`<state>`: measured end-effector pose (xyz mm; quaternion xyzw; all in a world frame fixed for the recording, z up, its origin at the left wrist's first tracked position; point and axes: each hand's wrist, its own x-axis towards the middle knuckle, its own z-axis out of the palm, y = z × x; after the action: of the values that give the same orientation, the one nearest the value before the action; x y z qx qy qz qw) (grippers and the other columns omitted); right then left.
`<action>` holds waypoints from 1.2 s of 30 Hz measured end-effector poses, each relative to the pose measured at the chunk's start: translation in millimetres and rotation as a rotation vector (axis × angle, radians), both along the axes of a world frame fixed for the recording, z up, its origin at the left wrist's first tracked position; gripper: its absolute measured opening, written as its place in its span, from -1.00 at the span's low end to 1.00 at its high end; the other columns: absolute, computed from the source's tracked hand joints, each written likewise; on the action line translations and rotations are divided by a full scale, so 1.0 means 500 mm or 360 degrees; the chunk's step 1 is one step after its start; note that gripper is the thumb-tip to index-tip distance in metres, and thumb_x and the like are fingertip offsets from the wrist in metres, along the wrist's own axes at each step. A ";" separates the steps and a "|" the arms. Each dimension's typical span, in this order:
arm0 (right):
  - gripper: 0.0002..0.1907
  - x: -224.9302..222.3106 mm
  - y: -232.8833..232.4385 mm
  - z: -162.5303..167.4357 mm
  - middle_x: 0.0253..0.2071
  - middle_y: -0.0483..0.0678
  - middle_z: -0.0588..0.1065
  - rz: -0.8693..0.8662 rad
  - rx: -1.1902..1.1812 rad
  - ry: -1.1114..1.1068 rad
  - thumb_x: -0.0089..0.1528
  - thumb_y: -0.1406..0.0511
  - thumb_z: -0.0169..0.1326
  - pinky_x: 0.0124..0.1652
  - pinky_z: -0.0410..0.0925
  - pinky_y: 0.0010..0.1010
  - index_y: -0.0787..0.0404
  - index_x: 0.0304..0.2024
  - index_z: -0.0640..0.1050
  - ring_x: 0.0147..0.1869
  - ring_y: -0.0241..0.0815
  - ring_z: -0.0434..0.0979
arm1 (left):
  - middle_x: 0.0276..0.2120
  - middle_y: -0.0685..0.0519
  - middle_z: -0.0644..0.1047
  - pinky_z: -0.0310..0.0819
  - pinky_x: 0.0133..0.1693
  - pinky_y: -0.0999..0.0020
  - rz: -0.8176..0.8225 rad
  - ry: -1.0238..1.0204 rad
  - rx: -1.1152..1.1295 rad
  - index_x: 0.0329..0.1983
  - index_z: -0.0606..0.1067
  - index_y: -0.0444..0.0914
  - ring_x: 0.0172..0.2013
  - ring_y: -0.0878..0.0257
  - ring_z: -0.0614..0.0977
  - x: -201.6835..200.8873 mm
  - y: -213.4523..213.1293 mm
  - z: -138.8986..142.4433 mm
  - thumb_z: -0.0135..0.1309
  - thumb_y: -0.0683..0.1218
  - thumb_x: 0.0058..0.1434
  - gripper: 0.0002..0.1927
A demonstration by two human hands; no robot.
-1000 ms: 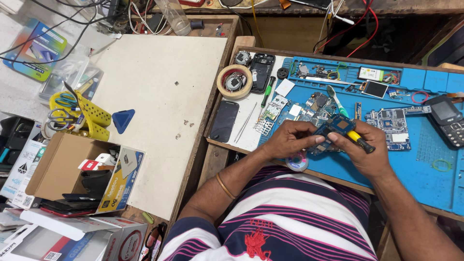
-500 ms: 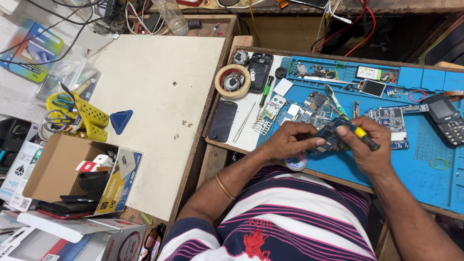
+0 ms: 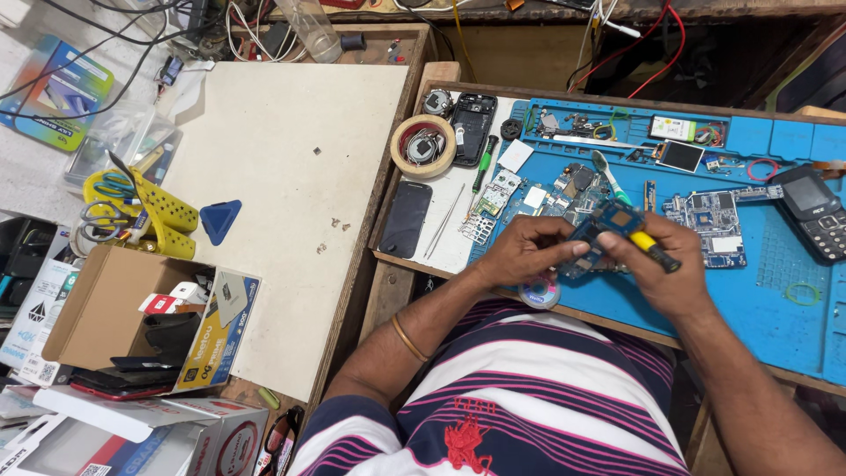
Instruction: The person uses a yellow-handled screwdriver to work on a blue circuit board, repeatedly prying and adjusting small components. The person rotates the board to access different areas and continues the same action throughout the clip.
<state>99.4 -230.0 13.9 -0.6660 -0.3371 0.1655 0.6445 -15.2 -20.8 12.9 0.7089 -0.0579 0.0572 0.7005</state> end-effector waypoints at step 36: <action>-0.88 -0.001 -0.004 -0.006 -0.43 -0.20 0.46 -0.0052 -0.0026 0.0063 0.24 0.34 0.28 -0.40 0.28 -0.58 0.21 -0.28 0.58 -0.37 -0.47 0.40 | -0.49 0.13 0.59 0.40 -0.50 0.47 -0.0002 -0.0072 0.0345 -0.18 0.63 -0.25 -0.53 0.41 0.59 0.002 -0.016 0.013 0.22 -0.04 0.35 -0.83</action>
<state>98.7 -232.2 10.9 -0.6732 -0.3119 0.1708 0.6483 -14.4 -28.7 19.2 0.7791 -0.0801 0.0660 0.6183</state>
